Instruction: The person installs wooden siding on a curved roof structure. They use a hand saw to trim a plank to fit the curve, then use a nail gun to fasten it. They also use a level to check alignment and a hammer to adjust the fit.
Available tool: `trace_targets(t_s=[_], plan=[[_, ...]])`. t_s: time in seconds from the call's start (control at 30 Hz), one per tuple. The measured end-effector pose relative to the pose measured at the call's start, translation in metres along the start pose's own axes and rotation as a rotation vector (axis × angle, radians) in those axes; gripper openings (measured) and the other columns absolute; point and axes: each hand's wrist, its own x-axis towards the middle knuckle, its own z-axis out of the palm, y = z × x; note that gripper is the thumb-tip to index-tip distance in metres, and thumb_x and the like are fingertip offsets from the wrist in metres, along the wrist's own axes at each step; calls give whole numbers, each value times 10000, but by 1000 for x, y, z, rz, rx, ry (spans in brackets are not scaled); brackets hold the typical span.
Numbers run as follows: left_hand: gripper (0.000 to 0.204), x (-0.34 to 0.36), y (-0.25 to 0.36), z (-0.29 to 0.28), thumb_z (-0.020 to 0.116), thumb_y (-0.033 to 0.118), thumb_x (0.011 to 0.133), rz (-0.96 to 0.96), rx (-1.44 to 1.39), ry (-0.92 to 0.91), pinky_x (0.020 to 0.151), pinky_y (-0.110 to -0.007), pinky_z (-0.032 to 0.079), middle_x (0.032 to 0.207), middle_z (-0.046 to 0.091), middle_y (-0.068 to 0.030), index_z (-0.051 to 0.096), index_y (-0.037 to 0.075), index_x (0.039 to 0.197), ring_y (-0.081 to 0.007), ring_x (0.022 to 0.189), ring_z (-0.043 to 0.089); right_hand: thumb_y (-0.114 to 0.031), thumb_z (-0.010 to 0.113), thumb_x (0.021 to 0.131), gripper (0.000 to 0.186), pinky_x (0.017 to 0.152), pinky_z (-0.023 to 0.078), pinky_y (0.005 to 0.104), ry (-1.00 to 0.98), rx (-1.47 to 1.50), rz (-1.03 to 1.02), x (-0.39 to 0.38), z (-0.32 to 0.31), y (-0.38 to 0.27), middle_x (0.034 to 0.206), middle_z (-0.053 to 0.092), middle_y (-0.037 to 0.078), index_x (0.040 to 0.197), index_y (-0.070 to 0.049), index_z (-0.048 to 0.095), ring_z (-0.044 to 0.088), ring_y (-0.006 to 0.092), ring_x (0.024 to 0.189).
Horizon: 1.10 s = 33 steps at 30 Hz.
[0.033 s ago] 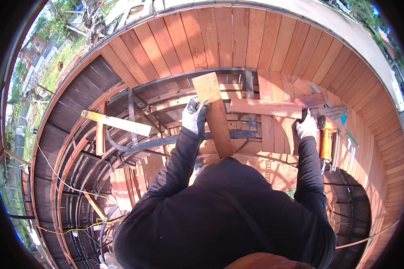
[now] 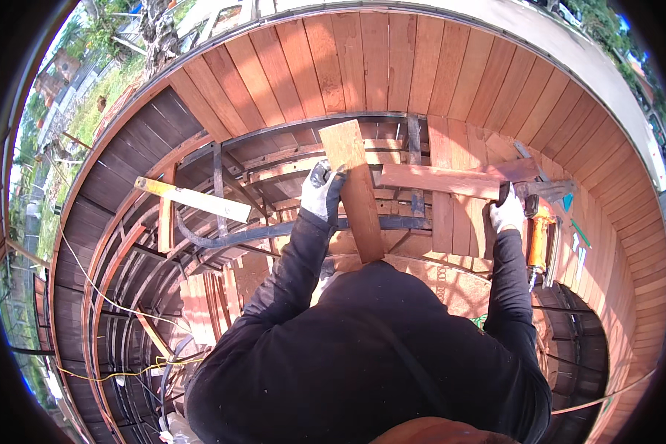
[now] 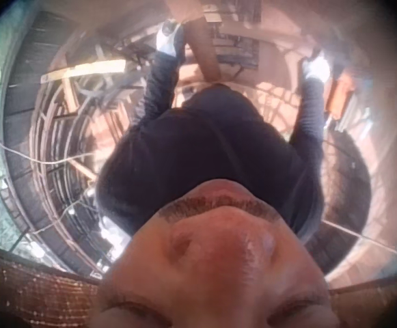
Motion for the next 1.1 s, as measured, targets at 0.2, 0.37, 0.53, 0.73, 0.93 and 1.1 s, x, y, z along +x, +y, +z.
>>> trace_targets(t_s=[0.2, 0.37, 0.53, 0.73, 0.93, 1.1], plan=[[251, 5, -1, -11, 685, 192, 957, -81, 62, 70, 713, -247, 480, 976, 662, 10, 647, 30, 1145, -65, 849, 567, -117, 701, 799, 804, 1136, 393, 429, 336, 487, -177, 6, 20, 32, 1492, 475, 195, 1530, -86, 368, 489, 369, 1339], [268, 19, 9, -1, 677, 230, 961, -194, -18, 67, 724, -282, 519, 1019, 662, -23, 629, 61, 1163, -108, 900, 612, -112, 695, 803, 765, 1172, 351, 385, 511, 671, -270, 17, 12, 31, 1484, 488, 166, 1497, -19, 388, 450, 306, 1391], [244, 28, 5, -2, 659, 233, 967, -200, -95, -19, 756, -313, 539, 1032, 651, -26, 623, 77, 1151, -136, 926, 627, -150, 667, 871, 640, 1112, 408, 371, 815, 975, -286, 20, -23, 17, 1408, 523, 140, 1447, -1, 431, 482, 259, 1334], [204, 44, -22, -21, 600, 152, 992, -8, -43, -43, 821, -362, 559, 1095, 662, -60, 614, 61, 1173, -186, 983, 651, -115, 633, 905, 559, 718, 504, 272, 898, 1232, -449, 19, -84, -9, 1129, 550, 49, 1438, -64, 470, 567, 129, 819], [247, 45, 6, -30, 515, 85, 1013, -159, -548, 214, 985, -495, 549, 1213, 645, -128, 546, 36, 1253, -285, 1130, 644, -206, 666, 915, 604, 789, 525, 317, 902, 1132, -501, -19, -97, -31, 1231, 581, 99, 1454, -46, 443, 636, 174, 907], [300, 76, 44, -62, 529, 107, 989, -48, -851, 229, 1087, -598, 449, 1297, 594, -154, 515, 28, 1278, -346, 1246, 573, -244, 671, 882, 750, 864, 519, 344, 837, 973, -493, -68, -120, -53, 1334, 578, 142, 1533, -41, 360, 652, 219, 1007]])
